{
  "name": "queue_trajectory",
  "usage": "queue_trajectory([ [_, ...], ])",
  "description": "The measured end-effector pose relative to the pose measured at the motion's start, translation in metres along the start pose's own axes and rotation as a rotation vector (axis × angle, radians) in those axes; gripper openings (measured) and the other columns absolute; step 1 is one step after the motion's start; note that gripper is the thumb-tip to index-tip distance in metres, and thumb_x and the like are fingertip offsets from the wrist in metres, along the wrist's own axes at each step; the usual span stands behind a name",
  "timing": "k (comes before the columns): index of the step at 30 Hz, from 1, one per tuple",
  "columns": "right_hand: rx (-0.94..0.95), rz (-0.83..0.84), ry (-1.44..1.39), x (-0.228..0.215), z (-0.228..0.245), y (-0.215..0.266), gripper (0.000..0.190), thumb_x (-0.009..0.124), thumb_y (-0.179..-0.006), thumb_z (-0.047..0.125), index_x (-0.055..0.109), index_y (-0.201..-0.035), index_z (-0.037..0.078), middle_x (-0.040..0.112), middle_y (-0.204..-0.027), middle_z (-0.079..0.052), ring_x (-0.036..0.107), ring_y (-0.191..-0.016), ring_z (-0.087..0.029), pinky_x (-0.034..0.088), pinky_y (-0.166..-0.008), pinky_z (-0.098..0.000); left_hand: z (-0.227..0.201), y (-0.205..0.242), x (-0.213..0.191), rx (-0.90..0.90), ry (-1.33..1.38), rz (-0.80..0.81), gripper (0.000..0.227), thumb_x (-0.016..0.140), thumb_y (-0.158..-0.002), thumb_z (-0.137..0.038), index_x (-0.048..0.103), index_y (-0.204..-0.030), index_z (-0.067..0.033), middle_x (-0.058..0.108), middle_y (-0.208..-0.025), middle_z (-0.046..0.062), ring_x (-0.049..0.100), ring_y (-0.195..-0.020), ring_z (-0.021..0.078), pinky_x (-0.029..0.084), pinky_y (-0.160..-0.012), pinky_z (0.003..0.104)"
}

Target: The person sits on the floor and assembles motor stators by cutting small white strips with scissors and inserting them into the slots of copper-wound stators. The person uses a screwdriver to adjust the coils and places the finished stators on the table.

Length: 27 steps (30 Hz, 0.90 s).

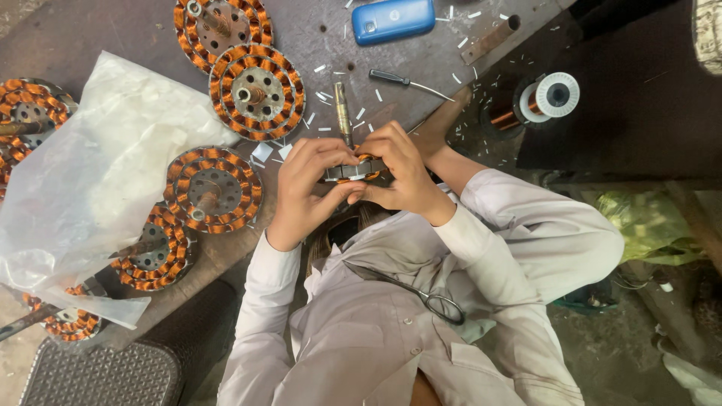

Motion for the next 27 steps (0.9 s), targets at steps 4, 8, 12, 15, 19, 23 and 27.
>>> queue_trajectory([
  [4,0.009,-0.004,-0.014,0.001,-0.005,0.000,0.064,0.085,-0.083,0.049,0.058,-0.120,0.004,0.060,-0.113,-0.012,0.058,-0.102,-0.029,0.049,-0.090,-0.0392,0.000,0.002,0.000,0.019,-0.014,-0.094,0.033,0.087,-0.083,-0.014,0.069,-0.109,-0.0057,0.070,-0.112,0.009,0.065,-0.100,0.0266,0.051,-0.086,0.037],
  [8,0.027,-0.016,-0.028,0.003,-0.010,-0.003,0.059,0.081,-0.091,0.046,0.057,-0.124,0.003,0.059,-0.116,-0.012,0.057,-0.107,-0.030,0.049,-0.093,-0.0389,0.003,0.006,0.000,0.007,-0.042,-0.218,0.028,0.083,-0.087,-0.009,0.068,-0.110,-0.0036,0.071,-0.111,0.010,0.066,-0.099,0.0271,0.052,-0.086,0.037],
  [12,-0.025,-0.045,-0.029,0.003,-0.005,-0.005,0.055,0.082,-0.091,0.042,0.058,-0.122,0.004,0.058,-0.114,-0.011,0.057,-0.106,-0.029,0.048,-0.094,-0.0388,0.002,0.012,-0.001,0.048,-0.068,-0.229,0.028,0.080,-0.089,-0.008,0.067,-0.112,-0.0032,0.070,-0.113,0.012,0.067,-0.103,0.0288,0.053,-0.089,0.038],
  [15,-0.060,-0.042,-0.015,0.002,0.005,-0.006,0.053,0.085,-0.087,0.040,0.060,-0.117,0.005,0.059,-0.111,-0.010,0.055,-0.103,-0.028,0.046,-0.093,-0.0386,-0.002,0.013,0.001,0.087,-0.039,-0.138,0.028,0.079,-0.090,-0.006,0.066,-0.114,-0.0031,0.070,-0.116,0.012,0.066,-0.107,0.0292,0.052,-0.091,0.038],
  [19,0.012,-0.018,-0.015,0.001,0.004,-0.010,0.054,0.086,-0.085,0.042,0.060,-0.112,0.004,0.056,-0.104,-0.009,0.054,-0.097,-0.025,0.044,-0.083,-0.0345,-0.002,0.015,0.000,0.096,-0.003,-0.102,0.028,0.078,-0.091,-0.007,0.065,-0.116,-0.0030,0.069,-0.119,0.012,0.066,-0.111,0.0297,0.052,-0.096,0.038],
  [23,0.031,-0.014,-0.029,0.005,0.005,-0.002,0.052,0.085,-0.089,0.041,0.059,-0.114,0.004,0.053,-0.106,-0.009,0.053,-0.100,-0.024,0.044,-0.088,-0.0348,0.006,0.021,0.000,0.079,0.039,-0.100,0.027,0.076,-0.095,-0.009,0.063,-0.119,-0.0017,0.068,-0.119,0.013,0.066,-0.111,0.0293,0.052,-0.096,0.037],
  [27,-0.024,-0.025,0.021,0.004,0.011,-0.006,0.048,0.084,-0.091,0.039,0.060,-0.114,0.004,0.054,-0.106,-0.008,0.055,-0.101,-0.024,0.045,-0.091,-0.0354,-0.001,0.020,-0.002,0.160,-0.036,-0.144,0.026,0.075,-0.096,-0.009,0.065,-0.119,-0.0025,0.068,-0.119,0.014,0.065,-0.110,0.0308,0.050,-0.096,0.039],
])
Point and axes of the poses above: each hand's wrist, its own y-axis away from the middle knuckle, its own x-axis out of the palm, z = x × y, the point moved 9 cm from there along -y, towards the middle knuckle
